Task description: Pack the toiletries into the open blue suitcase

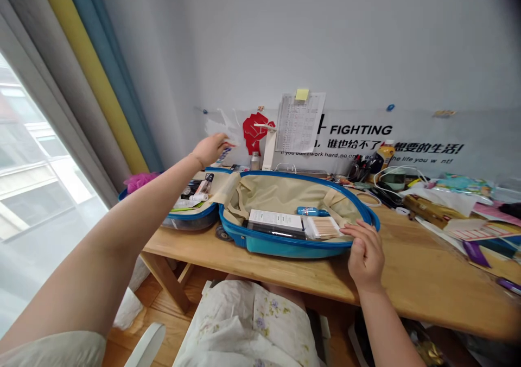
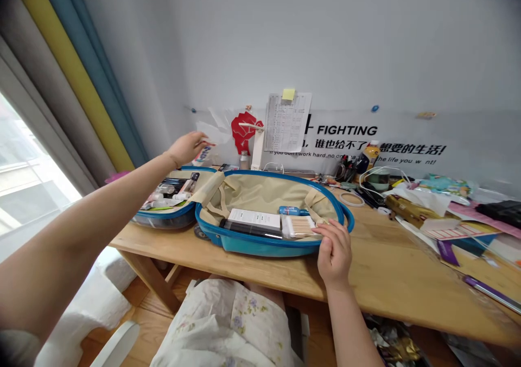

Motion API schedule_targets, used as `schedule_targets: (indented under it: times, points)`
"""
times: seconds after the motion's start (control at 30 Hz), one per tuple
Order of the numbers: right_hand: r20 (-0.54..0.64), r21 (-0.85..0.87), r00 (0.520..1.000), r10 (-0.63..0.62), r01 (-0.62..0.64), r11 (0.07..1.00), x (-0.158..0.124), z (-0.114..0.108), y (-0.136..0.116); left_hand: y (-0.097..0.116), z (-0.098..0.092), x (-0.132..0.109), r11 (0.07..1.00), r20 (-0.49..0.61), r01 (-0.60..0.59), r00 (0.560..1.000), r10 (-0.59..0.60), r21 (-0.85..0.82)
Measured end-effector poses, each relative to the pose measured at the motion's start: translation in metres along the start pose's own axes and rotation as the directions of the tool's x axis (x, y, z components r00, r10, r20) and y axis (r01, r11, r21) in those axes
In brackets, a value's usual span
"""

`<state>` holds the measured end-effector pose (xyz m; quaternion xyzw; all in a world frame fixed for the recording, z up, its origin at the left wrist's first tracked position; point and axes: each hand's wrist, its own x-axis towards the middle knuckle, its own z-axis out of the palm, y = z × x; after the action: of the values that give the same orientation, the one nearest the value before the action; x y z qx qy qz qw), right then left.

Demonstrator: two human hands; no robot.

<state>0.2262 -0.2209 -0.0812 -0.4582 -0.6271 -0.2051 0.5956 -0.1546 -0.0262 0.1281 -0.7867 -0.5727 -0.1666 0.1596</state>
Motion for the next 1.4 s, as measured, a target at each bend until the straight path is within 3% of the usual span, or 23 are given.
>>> schedule_targets:
  times: [0.1, 0.17, 0.27, 0.37, 0.5, 0.67, 1.0, 1.07, 1.17, 1.3, 1.4]
  points:
    - [0.01, -0.006, 1.0, 0.004, -0.004, 1.0, 0.0, 0.0, 0.0, 0.067, 0.0, 0.012, 0.953, -0.074, -0.25, 0.968, 0.241, -0.169]
    - [0.004, -0.006, 1.0, -0.015, 0.015, 1.0, 0.0, 0.0, 0.001, 0.113, 0.01, 0.015, 0.894, -0.019, -0.373, 0.924, 0.381, -0.247]
    - [0.0, 0.001, 0.999, -0.048, 0.048, 0.999, -0.001, 0.0, 0.001, 0.173, 0.035, 0.015, 0.838, 0.078, -0.461, 0.862, 0.501, -0.293]
    - [0.004, 0.003, 0.999, -0.054, 0.054, 0.999, -0.001, -0.001, 0.001, 0.215, 0.063, 0.013, 0.812, 0.148, -0.495, 0.819, 0.555, -0.308]
    - [0.007, 0.013, 0.998, -0.065, 0.064, 0.998, -0.002, -0.001, 0.002, 0.243, 0.084, 0.019, 0.81, 0.227, -0.496, 0.789, 0.571, -0.313]
    - [0.017, 0.017, 0.997, -0.072, 0.072, 0.997, -0.002, -0.002, 0.001, 0.26, 0.092, 0.025, 0.839, 0.333, -0.454, 0.775, 0.537, -0.299]
    - [0.024, -0.007, 0.999, -0.024, 0.025, 1.0, -0.002, -0.003, -0.002, 0.279, 0.111, 0.003, 0.844, 0.477, -0.409, 0.698, 0.534, -0.346]
    - [0.021, -0.004, 0.999, -0.034, 0.034, 0.999, -0.001, -0.003, -0.002, 0.271, 0.109, 0.008, 0.859, 0.511, -0.367, 0.694, 0.508, -0.356]
    - [0.013, 0.012, 0.998, -0.063, 0.063, 0.998, 0.0, -0.002, -0.003, 0.246, 0.108, 0.018, 0.928, 0.641, -0.253, 0.671, 0.373, -0.274]
    - [0.006, 0.018, 0.998, -0.067, 0.067, 0.998, -0.001, -0.002, -0.001, 0.209, 0.111, 0.02, 0.983, 0.816, -0.132, 0.549, 0.182, -0.131]
    - [0.009, 0.022, 0.998, -0.058, 0.058, 0.998, -0.001, -0.001, 0.0, 0.199, 0.115, 0.016, 0.981, 0.849, -0.1, 0.492, 0.195, -0.167]
